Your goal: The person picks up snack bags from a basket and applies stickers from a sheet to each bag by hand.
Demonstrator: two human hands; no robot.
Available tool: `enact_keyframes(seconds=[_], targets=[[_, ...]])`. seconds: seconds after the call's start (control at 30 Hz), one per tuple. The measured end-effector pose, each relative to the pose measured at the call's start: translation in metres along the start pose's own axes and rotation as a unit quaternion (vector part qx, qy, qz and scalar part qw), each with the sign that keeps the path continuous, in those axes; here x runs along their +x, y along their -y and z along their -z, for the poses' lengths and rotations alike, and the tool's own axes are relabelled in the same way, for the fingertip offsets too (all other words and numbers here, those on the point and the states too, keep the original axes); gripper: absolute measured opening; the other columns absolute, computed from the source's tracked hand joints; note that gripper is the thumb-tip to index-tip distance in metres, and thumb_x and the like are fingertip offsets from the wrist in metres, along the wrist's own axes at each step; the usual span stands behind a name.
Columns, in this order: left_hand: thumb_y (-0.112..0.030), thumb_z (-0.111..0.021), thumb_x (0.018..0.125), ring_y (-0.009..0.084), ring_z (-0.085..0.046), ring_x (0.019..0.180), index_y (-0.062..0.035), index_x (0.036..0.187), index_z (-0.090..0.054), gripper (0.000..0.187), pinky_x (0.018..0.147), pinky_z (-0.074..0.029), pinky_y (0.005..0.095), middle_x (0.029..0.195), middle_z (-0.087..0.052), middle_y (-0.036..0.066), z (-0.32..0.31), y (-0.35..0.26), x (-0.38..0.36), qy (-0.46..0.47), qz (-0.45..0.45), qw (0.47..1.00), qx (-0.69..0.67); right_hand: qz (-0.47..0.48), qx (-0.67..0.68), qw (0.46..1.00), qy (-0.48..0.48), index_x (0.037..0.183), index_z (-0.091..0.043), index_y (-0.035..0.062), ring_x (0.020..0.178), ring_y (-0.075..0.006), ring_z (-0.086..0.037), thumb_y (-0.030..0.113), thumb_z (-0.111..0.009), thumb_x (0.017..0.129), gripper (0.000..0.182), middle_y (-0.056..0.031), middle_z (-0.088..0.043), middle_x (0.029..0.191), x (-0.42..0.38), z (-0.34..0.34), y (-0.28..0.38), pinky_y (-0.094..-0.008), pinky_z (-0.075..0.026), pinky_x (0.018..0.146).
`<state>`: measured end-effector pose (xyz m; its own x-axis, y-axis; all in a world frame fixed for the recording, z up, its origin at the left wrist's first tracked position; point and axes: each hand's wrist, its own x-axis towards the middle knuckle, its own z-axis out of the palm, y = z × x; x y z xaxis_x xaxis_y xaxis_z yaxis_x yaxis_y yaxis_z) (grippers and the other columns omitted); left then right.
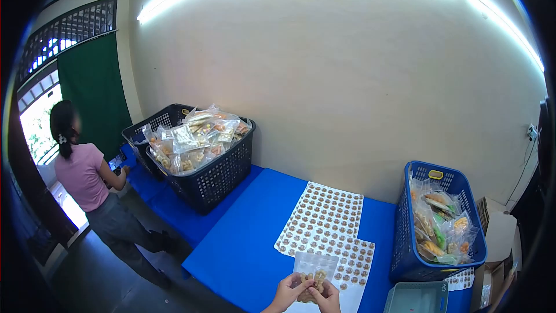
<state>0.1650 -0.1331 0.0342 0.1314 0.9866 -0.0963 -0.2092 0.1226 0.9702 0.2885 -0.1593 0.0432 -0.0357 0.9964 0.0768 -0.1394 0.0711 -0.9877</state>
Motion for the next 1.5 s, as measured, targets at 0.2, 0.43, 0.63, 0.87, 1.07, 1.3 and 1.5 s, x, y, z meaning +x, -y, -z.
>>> enact_keyframes(seconds=[0.2,0.43,0.63,0.87,1.07,1.3,1.5], targets=[[-0.019,-0.056,0.080,0.0088,-0.052,0.081,0.0010,0.099,-0.052,0.028,0.071,-0.042,0.0213,0.092,-0.056,0.005,0.038,-0.002,0.008,0.041,0.011,0.998,-0.047,-0.070,0.073,0.994,-0.043,0.092,-0.053,-0.0005,0.062,-0.0100,-0.055,0.017,-0.054,0.081,0.021,-0.0045,-0.057,0.076,0.019,-0.030,-0.011,-0.0205,-0.046,0.053],[-0.020,-0.057,0.080,0.0085,-0.052,0.080,0.0006,0.099,-0.053,0.028,0.071,-0.043,0.0212,0.089,-0.057,0.003,0.067,-0.043,0.019,0.098,0.002,0.992,0.080,-0.020,0.050,0.990,-0.133,0.086,-0.056,0.0002,0.059,-0.0085,-0.053,0.021,-0.053,0.082,0.022,-0.0035,-0.057,0.071,0.034,-0.066,-0.011,-0.0195,-0.044,0.050],[-0.019,-0.058,0.079,0.0079,-0.052,0.081,0.0008,0.096,-0.054,0.027,0.071,-0.042,0.0218,0.087,-0.056,0.003,0.101,-0.059,0.029,0.128,0.006,0.991,0.035,-0.038,0.065,0.991,-0.110,0.086,-0.057,0.0002,0.063,-0.0086,-0.053,0.021,-0.052,0.083,0.021,-0.0033,-0.058,0.074,0.044,-0.094,-0.001,-0.0206,-0.043,0.053],[-0.019,-0.058,0.078,0.0087,-0.050,0.085,-0.0011,0.096,-0.054,0.026,0.074,-0.041,0.0223,0.093,-0.055,0.004,0.125,-0.060,0.031,0.119,-0.038,0.991,0.049,-0.090,0.096,0.990,-0.055,0.094,-0.055,-0.0026,0.071,-0.0116,-0.056,0.023,-0.061,0.076,0.032,-0.0076,-0.059,0.080,0.055,-0.109,-0.014,-0.0224,-0.045,0.063],[-0.019,-0.058,0.078,0.0090,-0.050,0.086,-0.0016,0.096,-0.054,0.025,0.076,-0.040,0.0229,0.092,-0.055,0.004,0.133,-0.063,0.030,0.167,-0.056,0.982,0.076,-0.058,0.088,0.988,-0.117,0.090,-0.057,-0.0024,0.069,-0.0111,-0.056,0.024,-0.059,0.077,0.029,-0.0070,-0.060,0.080,0.049,-0.124,-0.009,-0.0225,-0.045,0.061],[-0.018,-0.057,0.079,0.0094,-0.051,0.086,-0.0012,0.098,-0.054,0.025,0.075,-0.042,0.0235,0.092,-0.055,0.004,0.140,-0.061,0.036,0.201,-0.029,0.978,0.051,-0.068,0.122,0.982,-0.125,0.091,-0.056,-0.0021,0.069,-0.0108,-0.056,0.022,-0.055,0.080,0.027,-0.0065,-0.059,0.082,0.046,-0.125,-0.030,-0.0226,-0.045,0.061],[-0.015,-0.059,0.078,0.0078,-0.054,0.076,0.0006,0.094,-0.055,0.023,0.067,-0.044,0.0212,0.085,-0.058,0.004,0.154,-0.056,0.042,0.137,-0.011,0.990,0.028,-0.090,0.119,0.988,-0.044,0.096,-0.054,-0.0032,0.073,-0.0121,-0.057,0.021,-0.054,0.081,0.029,-0.0074,-0.059,0.084,0.055,-0.133,-0.005,-0.0227,-0.046,0.064]])
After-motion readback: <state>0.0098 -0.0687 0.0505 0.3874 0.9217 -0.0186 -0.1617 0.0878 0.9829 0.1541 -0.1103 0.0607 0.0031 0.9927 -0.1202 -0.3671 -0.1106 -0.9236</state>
